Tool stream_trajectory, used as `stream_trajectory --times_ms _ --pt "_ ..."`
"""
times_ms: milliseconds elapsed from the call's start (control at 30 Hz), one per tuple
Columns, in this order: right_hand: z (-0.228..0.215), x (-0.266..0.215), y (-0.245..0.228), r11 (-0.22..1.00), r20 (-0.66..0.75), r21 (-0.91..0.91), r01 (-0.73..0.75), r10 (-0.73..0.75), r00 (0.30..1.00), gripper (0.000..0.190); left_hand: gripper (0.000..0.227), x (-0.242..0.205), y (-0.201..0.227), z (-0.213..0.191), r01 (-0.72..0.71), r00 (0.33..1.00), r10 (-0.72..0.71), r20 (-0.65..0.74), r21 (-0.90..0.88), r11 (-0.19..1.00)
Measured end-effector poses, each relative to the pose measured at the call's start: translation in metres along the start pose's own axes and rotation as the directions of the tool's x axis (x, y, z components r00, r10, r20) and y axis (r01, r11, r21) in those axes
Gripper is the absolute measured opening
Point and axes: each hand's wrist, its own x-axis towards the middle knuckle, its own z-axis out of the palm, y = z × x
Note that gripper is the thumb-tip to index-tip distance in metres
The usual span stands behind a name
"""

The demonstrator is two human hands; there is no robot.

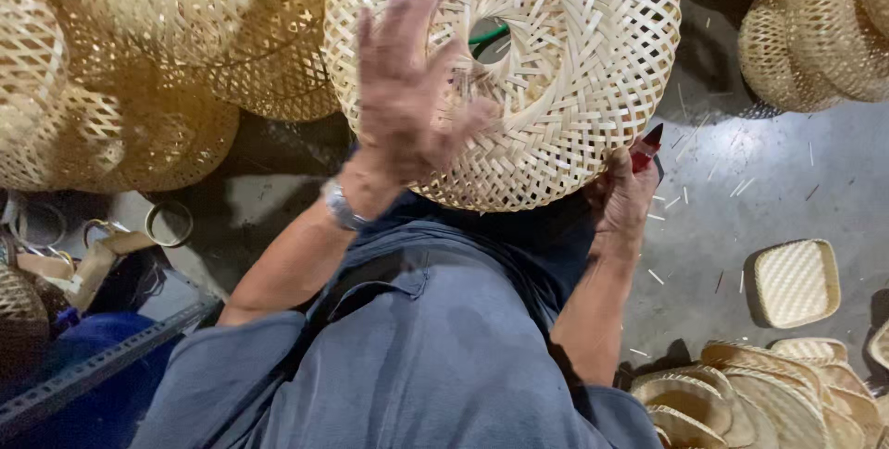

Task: The person is weaving a basket using thin strips of natural material. They use a red-handled tool to tuck and secure the ends of the strips into the woven structure, rotating the basket to work on different sections.

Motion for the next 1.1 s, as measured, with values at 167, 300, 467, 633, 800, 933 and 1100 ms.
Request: stream_trajectory --times_ms 167,300,467,633,800,933,1100 --pt "0.018 -0.011 -0.008 0.998 -0.030 -0.054 0.023 -0.024 0.999 0.061 0.126 0.026 0.055 -0.006 -0.004 1.000 0.004 0.002 -0.030 1.000" --pt "0.013 -0.013 -0.002 0.997 -0.027 -0.069 0.046 -0.048 0.998 0.061 0.132 0.029 0.062 -0.001 0.117 0.989 -0.114 0.097 -0.021 0.993" --pt "-0.001 -0.014 0.014 0.997 -0.067 -0.074 0.015 -0.020 0.998 0.059 0.125 0.025 0.058 0.001 0.132 0.982 -0.123 0.142 -0.054 0.990" --pt "0.002 -0.012 0.024 0.999 -0.046 -0.005 0.054 -0.054 0.997 0.055 0.118 0.023 0.053 0.005 0.081 0.994 -0.076 0.081 -0.055 0.995" --pt "0.005 -0.014 0.022 0.998 -0.016 -0.008 0.057 -0.057 0.998 0.051 0.109 0.020 0.053 0.007 0.083 0.992 -0.074 0.098 -0.092 0.992" --pt "0.005 -0.014 0.023 1.000 -0.060 -0.012 -0.001 0.000 0.998 0.048 0.109 0.019 0.056 0.005 0.058 0.993 -0.051 0.104 -0.061 0.996" --pt "0.018 -0.011 0.014 0.998 -0.045 0.068 -0.017 0.021 0.999 0.049 0.106 0.020 0.052 0.002 0.039 0.998 -0.037 0.051 -0.033 0.999"
